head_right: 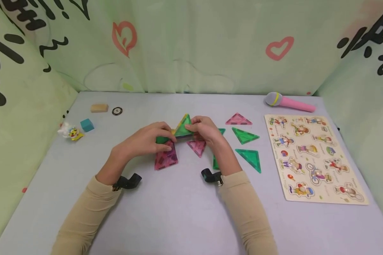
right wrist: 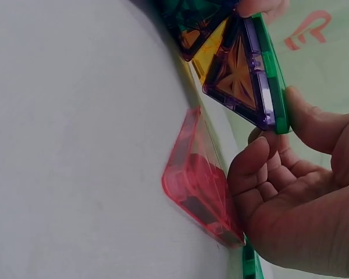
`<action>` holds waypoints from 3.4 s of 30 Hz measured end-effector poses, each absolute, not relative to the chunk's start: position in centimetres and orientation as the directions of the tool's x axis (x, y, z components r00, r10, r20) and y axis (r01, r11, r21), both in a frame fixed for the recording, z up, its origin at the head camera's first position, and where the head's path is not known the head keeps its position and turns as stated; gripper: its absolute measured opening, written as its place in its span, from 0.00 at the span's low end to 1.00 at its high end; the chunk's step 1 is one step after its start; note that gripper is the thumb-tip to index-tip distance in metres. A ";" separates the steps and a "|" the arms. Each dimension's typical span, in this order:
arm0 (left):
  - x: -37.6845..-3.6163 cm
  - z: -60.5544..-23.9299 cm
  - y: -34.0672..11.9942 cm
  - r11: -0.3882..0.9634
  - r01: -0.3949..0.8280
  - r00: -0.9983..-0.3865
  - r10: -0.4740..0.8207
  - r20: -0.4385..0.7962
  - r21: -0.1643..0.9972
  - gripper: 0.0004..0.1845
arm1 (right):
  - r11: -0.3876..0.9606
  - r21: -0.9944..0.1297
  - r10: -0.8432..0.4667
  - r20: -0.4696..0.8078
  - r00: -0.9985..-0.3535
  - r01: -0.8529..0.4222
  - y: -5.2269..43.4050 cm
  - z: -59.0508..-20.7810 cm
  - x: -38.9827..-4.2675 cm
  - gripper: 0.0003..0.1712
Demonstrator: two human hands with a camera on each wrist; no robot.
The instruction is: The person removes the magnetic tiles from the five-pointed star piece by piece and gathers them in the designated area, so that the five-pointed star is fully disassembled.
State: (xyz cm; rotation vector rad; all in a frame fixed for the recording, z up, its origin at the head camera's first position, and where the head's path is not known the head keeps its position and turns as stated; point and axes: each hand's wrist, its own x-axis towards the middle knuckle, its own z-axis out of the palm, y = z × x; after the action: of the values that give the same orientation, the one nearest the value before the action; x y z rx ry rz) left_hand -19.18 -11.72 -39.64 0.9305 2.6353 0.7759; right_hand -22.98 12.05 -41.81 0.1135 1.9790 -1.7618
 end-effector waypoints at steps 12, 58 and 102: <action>-19.8 -40.3 -11.8 0.711 0.374 -0.890 0.456 0.014 0.596 0.15 | 0.120 -0.944 -0.363 -0.331 -0.871 0.309 12.0 -41.7 -23.0 0.06; -18.9 -40.2 -10.4 0.767 0.356 -0.907 0.421 0.000 0.534 0.11 | 0.052 -0.964 -0.149 -0.267 -0.952 0.262 15.1 -39.2 -24.3 0.11; -18.8 -39.3 -11.6 0.760 0.397 -0.886 0.463 0.000 0.515 0.08 | 0.572 -0.743 -0.579 -0.064 -0.813 -0.349 11.5 -41.0 -24.5 0.08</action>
State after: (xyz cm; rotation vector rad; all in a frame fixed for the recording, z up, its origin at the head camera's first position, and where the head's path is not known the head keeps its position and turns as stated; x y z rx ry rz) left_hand -18.78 -11.58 -39.35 0.6937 2.8265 0.7832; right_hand -24.52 11.47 -40.98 -0.7621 2.5068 -1.0880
